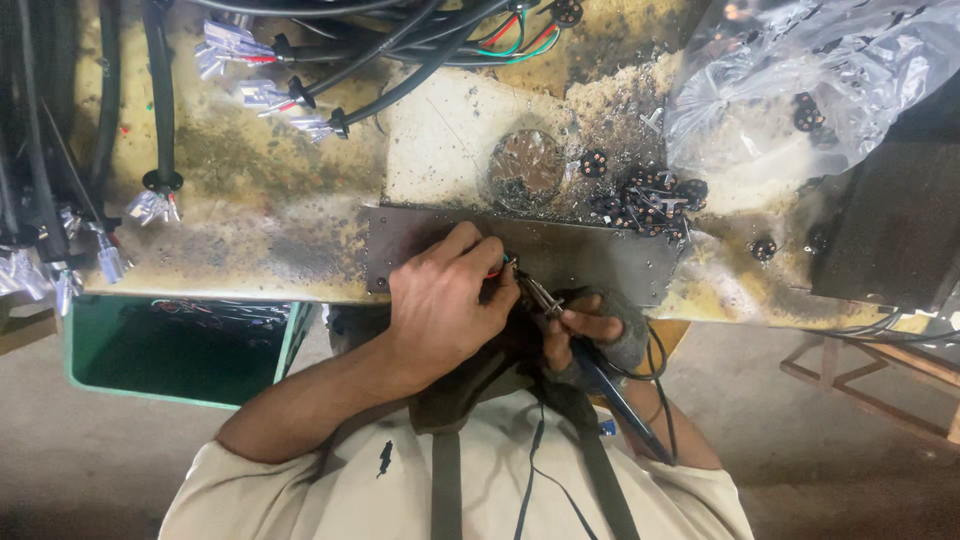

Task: The person uses a soldering iron to attach small black components to the ends of multi-colored wires. They repeatedly pick up wires, position the components, apply solder, and place the finished units on the workbench.

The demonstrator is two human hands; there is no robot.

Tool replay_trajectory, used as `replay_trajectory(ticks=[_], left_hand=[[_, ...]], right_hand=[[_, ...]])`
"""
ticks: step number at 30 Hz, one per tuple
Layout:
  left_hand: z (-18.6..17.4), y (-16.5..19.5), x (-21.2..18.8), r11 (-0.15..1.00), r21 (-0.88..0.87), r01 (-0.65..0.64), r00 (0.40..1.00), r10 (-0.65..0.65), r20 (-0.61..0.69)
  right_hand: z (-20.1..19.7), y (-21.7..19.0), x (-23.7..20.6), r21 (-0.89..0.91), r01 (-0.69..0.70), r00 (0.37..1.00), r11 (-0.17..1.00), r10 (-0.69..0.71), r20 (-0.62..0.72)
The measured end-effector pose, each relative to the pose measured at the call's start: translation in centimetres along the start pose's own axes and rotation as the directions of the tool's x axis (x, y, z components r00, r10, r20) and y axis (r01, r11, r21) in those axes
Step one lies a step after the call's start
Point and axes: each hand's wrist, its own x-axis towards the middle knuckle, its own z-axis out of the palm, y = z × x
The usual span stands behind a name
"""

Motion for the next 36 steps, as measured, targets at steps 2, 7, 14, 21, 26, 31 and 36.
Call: replay_trajectory(ticks=[2,7,14,21,26,31,36], left_hand=[[0.0,-0.1,0.0,1.000,-0.013,0.000,1.000,0.001,0.016],[-0.3,-0.4,-0.1,1.000,-0.031,-0.005,1.000,0.005,0.017],[0.0,-0.4,0.0,0.999,-0.006,-0.032,0.999,0.032,-0.004],[-0.2,-0.6,-0.3,0.999,-0.011,-0.039,0.999,0.039,-0.004],[-0.3,-0.8,-0.4,0.999,-0.011,-0.047,0.999,0.047,-0.008],[-0.5,-1.3,-0.4,0.998,-0.018,-0.055,0.998,0.055,-0.012],[-0.3,-1.8,0.0,0.998,-0.010,-0.055,0.998,0.054,-0.024]], right_hand=[[0.1,-0.3,0.7,-0.040,0.019,1.000,0.999,-0.018,0.006],[0.6,-1.0,1.1,-0.056,0.199,0.976,0.978,-0.193,0.100],[-0.3,0.3,0.9,0.327,-0.251,0.963,0.911,0.271,-0.016],[-1.4,1.3,-0.8,0.586,-0.651,0.630,0.482,0.774,0.063],[-0.5,1.2,-1.0,0.549,-0.663,0.613,0.508,0.790,0.010],[1.2,0.1,-1.0,-0.024,-0.058,0.996,0.998,0.056,-0.074],[1.2,-0.2,-0.1,-0.025,-0.181,0.982,0.983,0.180,-0.052]])
